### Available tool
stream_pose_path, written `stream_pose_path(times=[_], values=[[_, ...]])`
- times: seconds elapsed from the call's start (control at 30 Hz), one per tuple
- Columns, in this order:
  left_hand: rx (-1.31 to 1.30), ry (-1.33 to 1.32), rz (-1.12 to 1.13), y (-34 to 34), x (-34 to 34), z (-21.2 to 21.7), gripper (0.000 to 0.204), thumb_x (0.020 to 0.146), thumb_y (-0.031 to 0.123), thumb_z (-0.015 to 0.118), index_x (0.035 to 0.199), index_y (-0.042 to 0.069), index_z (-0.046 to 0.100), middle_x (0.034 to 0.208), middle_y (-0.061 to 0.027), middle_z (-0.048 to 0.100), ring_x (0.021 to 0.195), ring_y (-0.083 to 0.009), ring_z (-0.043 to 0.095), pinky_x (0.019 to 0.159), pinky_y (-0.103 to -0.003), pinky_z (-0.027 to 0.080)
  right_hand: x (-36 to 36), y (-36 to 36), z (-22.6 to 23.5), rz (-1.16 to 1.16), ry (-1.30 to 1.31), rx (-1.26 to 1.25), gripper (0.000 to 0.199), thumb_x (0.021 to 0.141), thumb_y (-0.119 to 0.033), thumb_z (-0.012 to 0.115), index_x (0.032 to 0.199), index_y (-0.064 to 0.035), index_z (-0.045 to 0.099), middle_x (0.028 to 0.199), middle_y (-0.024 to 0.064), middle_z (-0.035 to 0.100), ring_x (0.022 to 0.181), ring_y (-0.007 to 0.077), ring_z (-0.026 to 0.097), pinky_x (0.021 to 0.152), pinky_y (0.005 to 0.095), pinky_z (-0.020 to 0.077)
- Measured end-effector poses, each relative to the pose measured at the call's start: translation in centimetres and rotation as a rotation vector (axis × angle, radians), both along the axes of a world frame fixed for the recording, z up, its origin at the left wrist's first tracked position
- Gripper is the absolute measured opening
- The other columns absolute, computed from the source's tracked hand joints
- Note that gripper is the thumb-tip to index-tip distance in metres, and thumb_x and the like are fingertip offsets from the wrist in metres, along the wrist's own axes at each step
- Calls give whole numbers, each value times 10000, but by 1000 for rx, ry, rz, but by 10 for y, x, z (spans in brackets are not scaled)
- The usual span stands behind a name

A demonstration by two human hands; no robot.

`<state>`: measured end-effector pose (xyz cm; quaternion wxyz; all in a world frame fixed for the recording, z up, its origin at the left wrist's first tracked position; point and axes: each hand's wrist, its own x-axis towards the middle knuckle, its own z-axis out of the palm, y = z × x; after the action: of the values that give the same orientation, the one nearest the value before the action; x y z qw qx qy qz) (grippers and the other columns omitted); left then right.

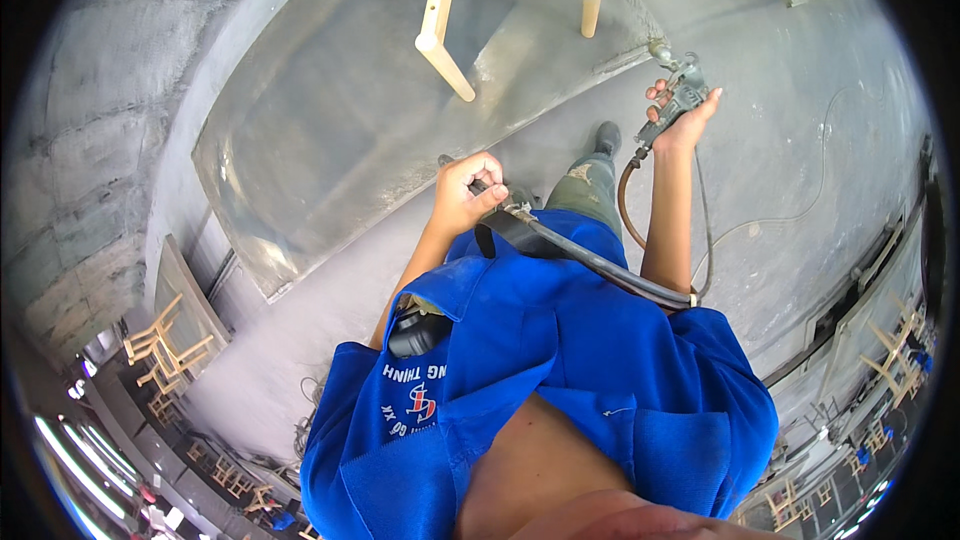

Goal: The person uses a spray gun to apply finish to wooden chair frames in a factory setting. They handle each chair individually, lifting and rotating them to coat all sides before placing them back on the floor.

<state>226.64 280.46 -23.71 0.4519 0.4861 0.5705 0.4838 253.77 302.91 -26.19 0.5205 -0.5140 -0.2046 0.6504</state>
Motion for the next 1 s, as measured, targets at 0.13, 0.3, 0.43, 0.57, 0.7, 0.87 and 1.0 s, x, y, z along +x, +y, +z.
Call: stream_pose_path(times=[0.13,0.3,0.43,0.57,0.7,0.87,1.0], values=[[-11,35,-59,-12,-17,6,301,813,330,791,838,82,623,610,-1,591,548,-93,519,533,-270,384,-19,-29,5,-7,226,126,779,976,-729,168,1164,-87,569,796,102,597,684,222,583,418,264,355],[-100,101,-166,-12,-7,22,259,859,282,757,889,58,630,736,-17,641,653,-93,617,634,-244,454,-30,-39,15,130,208,54,742,988,-704,190,1124,-76,561,764,113,595,650,226,590,399,259,352],[-171,102,-155,-6,20,30,167,877,211,746,887,77,645,645,-11,650,622,-95,616,637,-251,453,-28,-44,13,251,142,-8,757,987,-706,197,1287,-105,547,761,116,599,642,208,592,392,244,346],[-222,144,-130,1,36,32,168,875,236,753,882,97,660,643,-14,664,612,-109,619,635,-263,449,-25,-41,8,379,213,-40,743,990,-699,189,1344,-143,532,762,109,597,632,193,583,389,237,348],[-246,215,-80,5,44,32,190,870,255,759,858,92,662,642,-23,663,609,-114,619,625,-265,446,-27,-39,-19,490,316,-135,748,986,-712,188,1326,-147,542,754,98,594,633,189,585,386,238,323],[-247,242,22,-5,49,31,227,853,293,773,837,95,663,631,-39,642,583,-154,609,591,-288,436,-44,-39,-96,494,124,-310,714,981,-721,216,1096,-124,592,731,86,621,606,193,607,396,264,325],[-236,286,122,-24,36,36,249,841,332,779,809,110,671,600,-44,623,544,-205,600,542,-327,425,-48,-53,-146,439,-9,-418,706,965,-734,262,962,-108,589,696,66,627,590,196,614,430,288,334]])
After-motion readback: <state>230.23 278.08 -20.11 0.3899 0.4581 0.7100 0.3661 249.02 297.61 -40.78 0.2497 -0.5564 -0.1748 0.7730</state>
